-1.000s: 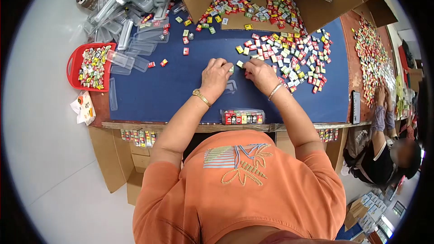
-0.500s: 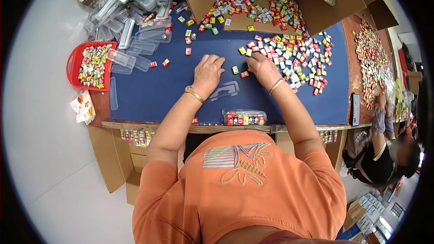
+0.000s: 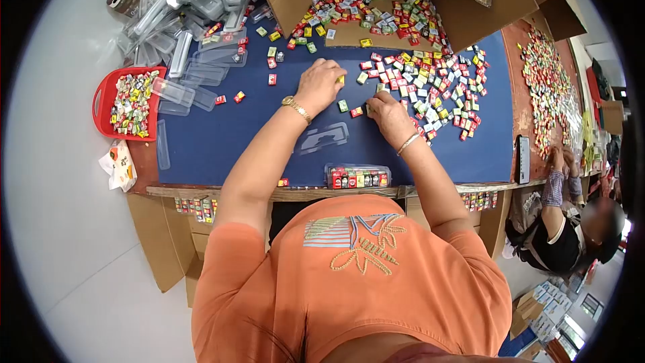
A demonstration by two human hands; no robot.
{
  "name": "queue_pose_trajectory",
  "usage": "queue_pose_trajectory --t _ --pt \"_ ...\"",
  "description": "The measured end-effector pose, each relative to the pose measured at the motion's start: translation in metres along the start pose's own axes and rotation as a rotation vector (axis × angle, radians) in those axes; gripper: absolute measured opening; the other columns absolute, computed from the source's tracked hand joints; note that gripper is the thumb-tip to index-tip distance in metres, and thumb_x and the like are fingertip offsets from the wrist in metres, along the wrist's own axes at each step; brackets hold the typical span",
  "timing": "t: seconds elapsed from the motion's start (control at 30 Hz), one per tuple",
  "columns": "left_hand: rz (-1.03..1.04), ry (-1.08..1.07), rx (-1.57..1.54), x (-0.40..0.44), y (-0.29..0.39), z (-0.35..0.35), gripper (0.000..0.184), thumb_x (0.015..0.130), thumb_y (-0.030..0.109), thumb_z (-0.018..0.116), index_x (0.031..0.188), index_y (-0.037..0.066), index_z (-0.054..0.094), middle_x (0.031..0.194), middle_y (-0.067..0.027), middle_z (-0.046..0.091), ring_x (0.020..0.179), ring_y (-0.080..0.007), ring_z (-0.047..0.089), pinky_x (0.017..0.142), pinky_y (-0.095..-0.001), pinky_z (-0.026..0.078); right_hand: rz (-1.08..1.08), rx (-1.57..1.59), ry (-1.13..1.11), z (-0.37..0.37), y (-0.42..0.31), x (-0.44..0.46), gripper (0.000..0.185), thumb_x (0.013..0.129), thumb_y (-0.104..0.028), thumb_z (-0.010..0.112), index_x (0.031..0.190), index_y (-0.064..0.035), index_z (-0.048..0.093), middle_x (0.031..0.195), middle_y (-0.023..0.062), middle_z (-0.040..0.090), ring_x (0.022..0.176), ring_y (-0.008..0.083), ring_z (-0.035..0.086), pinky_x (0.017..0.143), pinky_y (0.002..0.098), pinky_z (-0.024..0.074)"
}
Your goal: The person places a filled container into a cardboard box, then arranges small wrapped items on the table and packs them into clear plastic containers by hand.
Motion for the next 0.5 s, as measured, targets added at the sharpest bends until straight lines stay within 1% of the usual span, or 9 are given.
queue_pose_trajectory --t 0.03,0.07,0.1,0.13,0.17,0.2,0.27,0.37,0.5 --pt "-0.001 -0.007 0.005 -0.012 -0.006 -0.007 0.023 0.081 0.02 0.077 0.104 0.014 0.076 0.104 -0.0028 0.069 0.106 -0.0231 0.061 0.093 -0.0386 0.051 -0.002 0.001 0.003 0.0 -0.001 -0.001 0.028 0.081 -0.006 0.075 0.108 -0.0025 0.068 0.104 0.014 0.064 0.094 0.0354 0.067 0.081 0.0423 0.0565" --pt "0.044 -0.006 0.002 -0.023 -0.008 -0.015 0.026 0.081 0.02 0.077 0.106 0.013 0.075 0.106 -0.0025 0.069 0.107 -0.0229 0.061 0.094 -0.0385 0.05 -0.001 0.01 0.005 0.0 -0.003 -0.001 0.028 0.081 -0.006 0.075 0.108 -0.0025 0.068 0.104 0.014 0.064 0.094 0.0354 0.067 0.081 0.0423 0.0565" --pt "0.088 -0.007 -0.002 -0.033 -0.006 -0.02 0.029 0.08 0.02 0.078 0.108 0.013 0.075 0.108 -0.0023 0.07 0.108 -0.0227 0.061 0.095 -0.0383 0.049 -0.002 -0.022 -0.004 0.0 -0.006 -0.001 0.023 0.08 -0.006 0.075 0.102 -0.0018 0.067 0.101 0.0153 0.063 0.094 0.0358 0.066 0.081 0.0427 0.0562" --pt "0.07 -0.019 0.012 -0.04 -0.003 -0.022 0.033 0.078 0.021 0.08 0.11 0.013 0.075 0.11 -0.002 0.07 0.11 -0.0223 0.061 0.096 -0.0383 0.047 -0.003 -0.055 -0.012 0.001 -0.008 -0.002 0.019 0.08 -0.006 0.075 0.096 -0.0011 0.065 0.098 0.0167 0.062 0.094 0.0361 0.066 0.082 0.043 0.0559" --pt "0.067 -0.028 -0.006 -0.046 0.001 -0.023 0.034 0.078 0.02 0.081 0.11 0.012 0.074 0.109 -0.0032 0.07 0.109 -0.0233 0.061 0.095 -0.0385 0.048 0.019 -0.06 -0.031 0.004 -0.006 -0.003 0.033 0.079 -0.009 0.078 0.109 -0.0018 0.066 0.104 0.0155 0.063 0.091 0.0373 0.066 0.079 0.0434 0.0562" --pt "0.065 -0.034 -0.025 -0.049 0.004 -0.023 0.034 0.078 0.019 0.081 0.11 0.011 0.074 0.107 -0.0044 0.071 0.109 -0.0243 0.061 0.095 -0.0388 0.049 0.018 -0.06 -0.028 0.0 -0.012 -0.002 0.033 0.079 -0.009 0.078 0.109 -0.0018 0.066 0.104 0.0155 0.063 0.091 0.0373 0.066 0.079 0.0434 0.0562" --pt "0.071 -0.033 -0.041 -0.053 0.004 -0.016 0.035 0.077 0.02 0.082 0.11 0.011 0.074 0.107 -0.0033 0.07 0.107 -0.0237 0.062 0.094 -0.038 0.051 0.132 -0.038 -0.042 -0.005 -0.022 -0.004 0.028 0.078 -0.014 0.08 0.097 -0.0019 0.064 0.101 0.0166 0.061 0.093 0.0368 0.067 0.081 0.0436 0.0563" --pt "0.094 -0.02 -0.039 -0.056 0.01 -0.012 0.035 0.076 0.019 0.082 0.108 0.011 0.074 0.106 -0.002 0.069 0.106 -0.0228 0.062 0.093 -0.037 0.052 0.189 -0.078 -0.038 0.006 -0.026 -0.002 0.031 0.077 -0.016 0.082 0.099 -0.0025 0.064 0.103 0.0162 0.061 0.092 0.0369 0.067 0.081 0.0437 0.0565" --pt "0.072 0.03 -0.037 -0.057 0.018 -0.014 0.033 0.075 0.019 0.083 0.107 0.011 0.075 0.105 -0.0012 0.068 0.105 -0.0222 0.061 0.092 -0.0364 0.052 0.178 -0.078 0.026 0.012 -0.03 0.006 0.027 0.08 -0.016 0.08 0.099 -0.0043 0.064 0.102 0.0155 0.061 0.092 0.0363 0.067 0.08 0.0425 0.0567"
Point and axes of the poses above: each hand's wrist, its own x-axis towards the middle knuckle, its own z-axis out of the palm, y = z × x, the point moved 5 cm from there along x, towards the middle knuckle
